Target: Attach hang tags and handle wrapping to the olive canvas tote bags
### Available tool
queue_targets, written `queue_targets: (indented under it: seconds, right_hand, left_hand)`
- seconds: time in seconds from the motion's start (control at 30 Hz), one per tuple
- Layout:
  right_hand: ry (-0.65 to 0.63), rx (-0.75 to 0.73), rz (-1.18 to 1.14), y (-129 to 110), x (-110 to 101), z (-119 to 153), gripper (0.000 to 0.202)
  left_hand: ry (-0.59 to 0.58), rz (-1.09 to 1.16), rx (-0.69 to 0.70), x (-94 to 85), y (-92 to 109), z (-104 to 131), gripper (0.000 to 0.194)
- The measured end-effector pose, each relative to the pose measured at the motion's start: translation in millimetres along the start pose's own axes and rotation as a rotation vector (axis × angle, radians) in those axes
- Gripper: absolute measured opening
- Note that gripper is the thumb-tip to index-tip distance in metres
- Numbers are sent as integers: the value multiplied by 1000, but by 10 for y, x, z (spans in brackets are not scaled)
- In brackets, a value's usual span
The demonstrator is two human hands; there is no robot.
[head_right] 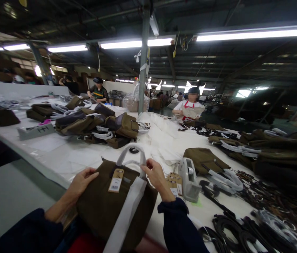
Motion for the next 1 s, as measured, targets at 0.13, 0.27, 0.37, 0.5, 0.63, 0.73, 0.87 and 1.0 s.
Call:
queue_targets:
  seconds: [0.13,0.27,0.37,0.5,0.63,0.73,0.87,1.0]
  right_hand:
    - [23,-205,-74,-709,-173,-179,17]
    - [60,-348,-113,-1062,-193,-232,18]
    - [-6,-337,-125,-942,-149,-176,20]
    - [-73,-237,-117,-589,-129,-46,24]
    - [-108,-190,-85,-468,-178,16,23]
    - [-119,-177,126,-475,-219,7,29]
    - [-152,-241,429,-483,-232,-18,33]
    - [-241,-357,649,-545,-148,-45,22]
  left_hand:
    - [91,225,108,-35,325,116,36]
    - [150,212,279,-25,483,171,25]
    - [92,151,248,-36,384,206,24]
    - [62,80,115,-129,223,250,27]
    - [257,27,287,-181,431,222,24]
    - [216,-167,496,-93,742,170,19]
    - [207,-480,757,77,1085,160,14]
    - [43,-674,872,245,1305,189,13]
Point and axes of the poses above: each hand's wrist, its own z-axis away from the middle knuckle, its own x-axis out of the palm, y = z × x, the point moved 1 cm from there along -z, towards the middle knuckle
